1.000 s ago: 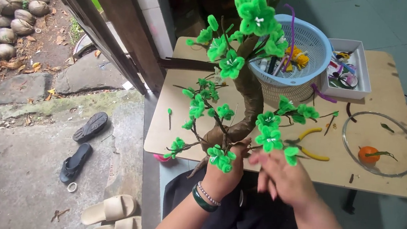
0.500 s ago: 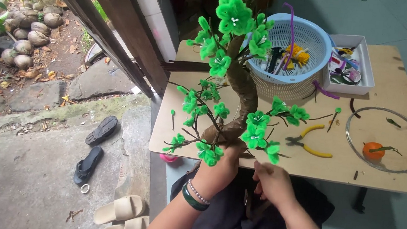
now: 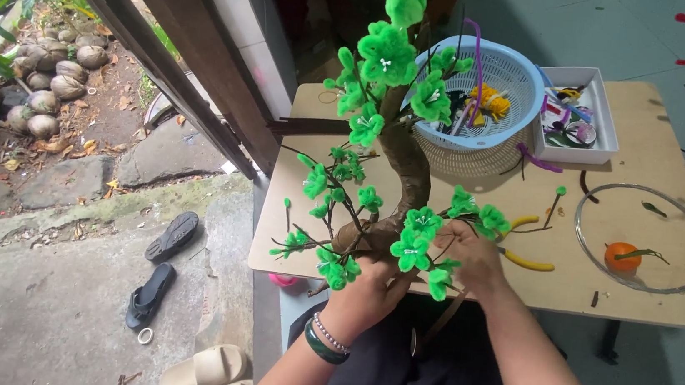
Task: Assembling a decorative artificial tree by attaching green flower-like elements to the branches using thin wire.
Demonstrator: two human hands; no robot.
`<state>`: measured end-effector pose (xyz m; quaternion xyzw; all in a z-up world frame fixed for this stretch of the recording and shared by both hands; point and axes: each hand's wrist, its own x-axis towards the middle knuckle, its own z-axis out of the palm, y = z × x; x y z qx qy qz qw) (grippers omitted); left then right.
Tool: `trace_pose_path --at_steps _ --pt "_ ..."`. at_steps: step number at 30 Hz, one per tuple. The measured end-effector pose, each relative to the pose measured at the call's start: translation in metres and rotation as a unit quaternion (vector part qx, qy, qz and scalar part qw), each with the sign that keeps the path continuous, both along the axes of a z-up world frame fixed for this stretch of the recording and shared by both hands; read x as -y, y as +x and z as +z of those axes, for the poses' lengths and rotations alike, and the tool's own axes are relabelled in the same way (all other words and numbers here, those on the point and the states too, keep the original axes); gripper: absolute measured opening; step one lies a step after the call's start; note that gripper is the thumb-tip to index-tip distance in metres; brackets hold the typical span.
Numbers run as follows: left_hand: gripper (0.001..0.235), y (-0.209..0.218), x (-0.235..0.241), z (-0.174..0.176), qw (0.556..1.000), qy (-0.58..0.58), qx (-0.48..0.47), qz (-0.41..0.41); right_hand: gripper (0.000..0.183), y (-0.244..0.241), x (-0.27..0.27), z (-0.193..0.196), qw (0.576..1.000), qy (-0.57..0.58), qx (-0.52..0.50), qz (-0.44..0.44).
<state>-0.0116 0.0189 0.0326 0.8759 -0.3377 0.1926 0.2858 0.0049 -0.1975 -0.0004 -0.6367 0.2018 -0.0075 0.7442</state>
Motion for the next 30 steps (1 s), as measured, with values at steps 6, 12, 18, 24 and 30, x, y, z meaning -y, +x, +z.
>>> trace_pose_path --at_steps 6,12,18,24,30 --pt "0.030 0.001 0.009 0.020 0.997 -0.036 0.045 -0.042 0.042 -0.011 0.035 0.039 0.911 -0.393 0.064 0.111" --pt "0.028 -0.001 0.010 0.007 0.996 0.007 0.090 0.020 0.035 -0.019 0.046 0.004 0.970 -0.196 0.119 0.085" --pt "0.012 0.004 0.026 -0.006 0.987 -0.004 0.127 0.098 0.005 -0.070 0.004 -0.035 0.976 0.126 0.176 0.021" --pt "0.008 0.005 0.038 0.017 0.985 -0.113 0.122 0.051 0.007 -0.107 -0.063 -0.027 0.990 0.076 0.113 0.040" --pt "0.021 0.013 0.039 0.003 0.913 -0.287 -0.289 -0.018 0.014 -0.098 -0.071 -0.058 0.989 0.071 0.129 0.023"
